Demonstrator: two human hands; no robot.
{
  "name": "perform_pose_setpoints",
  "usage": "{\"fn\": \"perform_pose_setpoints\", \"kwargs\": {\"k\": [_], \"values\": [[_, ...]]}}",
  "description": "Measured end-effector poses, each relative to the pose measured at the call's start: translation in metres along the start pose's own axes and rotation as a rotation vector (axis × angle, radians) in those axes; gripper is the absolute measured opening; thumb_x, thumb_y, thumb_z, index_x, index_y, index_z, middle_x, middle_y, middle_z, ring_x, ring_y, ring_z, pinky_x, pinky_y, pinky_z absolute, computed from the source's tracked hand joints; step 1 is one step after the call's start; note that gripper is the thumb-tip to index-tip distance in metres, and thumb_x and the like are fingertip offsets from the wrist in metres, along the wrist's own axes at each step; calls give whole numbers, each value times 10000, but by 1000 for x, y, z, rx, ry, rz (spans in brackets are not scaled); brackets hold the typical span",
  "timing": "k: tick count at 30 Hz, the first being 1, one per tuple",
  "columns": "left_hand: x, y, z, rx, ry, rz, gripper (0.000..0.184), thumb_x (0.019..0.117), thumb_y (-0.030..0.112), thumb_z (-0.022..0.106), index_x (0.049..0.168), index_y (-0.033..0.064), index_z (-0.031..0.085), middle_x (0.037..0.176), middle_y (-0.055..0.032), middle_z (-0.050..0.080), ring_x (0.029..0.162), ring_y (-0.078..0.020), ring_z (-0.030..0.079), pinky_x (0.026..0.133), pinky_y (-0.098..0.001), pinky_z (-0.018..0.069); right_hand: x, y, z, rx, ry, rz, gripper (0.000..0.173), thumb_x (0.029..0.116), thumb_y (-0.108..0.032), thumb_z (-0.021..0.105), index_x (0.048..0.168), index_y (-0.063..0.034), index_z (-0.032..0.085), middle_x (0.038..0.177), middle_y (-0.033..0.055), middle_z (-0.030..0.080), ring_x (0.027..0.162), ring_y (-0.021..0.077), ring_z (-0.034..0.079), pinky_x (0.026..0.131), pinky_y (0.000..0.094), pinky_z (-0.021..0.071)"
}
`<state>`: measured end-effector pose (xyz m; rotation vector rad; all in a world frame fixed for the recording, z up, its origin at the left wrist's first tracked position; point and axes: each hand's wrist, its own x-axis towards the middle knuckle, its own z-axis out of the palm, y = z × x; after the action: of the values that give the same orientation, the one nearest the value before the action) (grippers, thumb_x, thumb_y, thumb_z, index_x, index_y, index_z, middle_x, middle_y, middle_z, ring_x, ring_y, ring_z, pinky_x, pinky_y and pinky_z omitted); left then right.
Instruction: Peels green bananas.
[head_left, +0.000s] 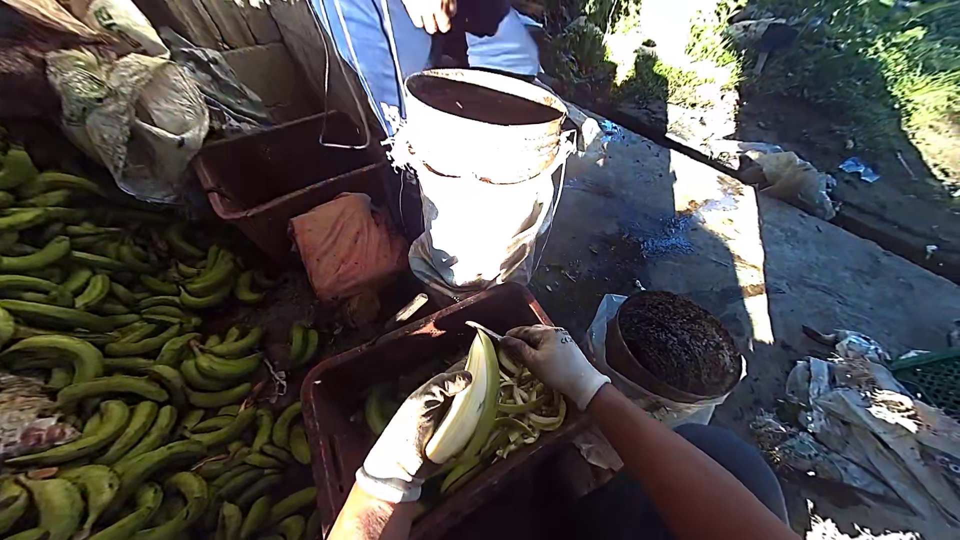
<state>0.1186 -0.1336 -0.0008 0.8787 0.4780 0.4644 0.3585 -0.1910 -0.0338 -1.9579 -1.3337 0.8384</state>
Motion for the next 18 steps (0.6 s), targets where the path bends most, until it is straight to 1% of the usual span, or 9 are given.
{"fn": "perform_pose_setpoints", "kwargs": {"k": [1, 2, 4, 6, 8, 11, 14, 16, 18], "values": [[1, 1, 0, -8, -21, 9, 292, 1044, 204, 444, 1170, 92, 682, 1000, -61, 721, 878, -117, 698, 784, -291, 596, 1, 0, -1, 46, 32, 55, 410, 1014, -564, 527, 1139, -259, 770, 1015, -53, 748, 931, 88, 688, 883, 416, 552], [4, 2, 1, -20, -12, 12, 293, 1055, 251, 459, 1207, 105, 664, 994, -62, 721, 854, -120, 701, 745, -287, 604, -1, -1, -2, 68, 70, 82, 402, 1002, -571, 545, 1132, -264, 770, 997, -55, 749, 909, 87, 691, 868, 420, 557], [10, 3, -1, 66, 97, 41, 336, 1073, 273, 466, 1359, 116, 545, 998, -50, 689, 824, -126, 685, 699, -290, 602, -9, -8, -4, 66, 140, 54, 425, 973, -587, 584, 1196, -268, 755, 1119, -50, 739, 1046, 85, 682, 970, 411, 550], [14, 0, -6, 127, 267, 100, 394, 1068, 271, 509, 1412, 78, 526, 1048, -92, 695, 860, -169, 692, 736, -341, 609, -21, -16, -2, 56, 220, -68, 461, 946, -581, 634, 1237, -240, 740, 1165, -21, 717, 1074, 96, 669, 966, 373, 557], [16, -3, -12, 130, 350, 152, 404, 1057, 234, 527, 1422, 61, 519, 1117, -117, 691, 937, -196, 695, 807, -373, 606, -31, -21, 6, 41, 290, -215, 474, 932, -548, 681, 1257, -207, 727, 1165, 4, 701, 1059, 98, 663, 923, 339, 575], [18, -3, -17, -129, 325, 198, 336, 1096, 224, 418, 1362, 54, 534, 1119, -136, 685, 971, -216, 696, 829, -394, 604, -40, -19, 18, 26, 336, -403, 471, 927, -491, 719, 1273, -170, 715, 1174, 40, 689, 1071, 117, 657, 919, 330, 578], [24, -1, -22, -433, 276, 209, 434, 1126, 315, 243, 1268, 32, 539, 1102, -168, 675, 998, -260, 697, 847, -434, 605, -44, -15, 26, 5, 299, -535, 445, 923, -453, 741, 1268, -174, 718, 1197, 61, 689, 1110, 152, 652, 958, 365, 567], [25, 1, -27, -457, 298, 223, 479, 1127, 332, 192, 1220, 26, 549, 1059, -172, 686, 955, -258, 709, 792, -402, 615, -45, -16, 32, -19, 277, -580, 412, 918, -439, 752, 1249, -194, 732, 1172, 60, 693, 1095, 154, 654, 955, 370, 562], [23, 2, -28, -430, 305, 214, 466, 1128, 315, 203, 1200, 26, 561, 1028, -165, 690, 915, -246, 713, 768, -387, 618, -43, -18, 36, -26, 258, -603, 386, 916, -433, 758, 1234, -215, 740, 1154, 52, 693, 1081, 149, 652, 949, 364, 560]]}}
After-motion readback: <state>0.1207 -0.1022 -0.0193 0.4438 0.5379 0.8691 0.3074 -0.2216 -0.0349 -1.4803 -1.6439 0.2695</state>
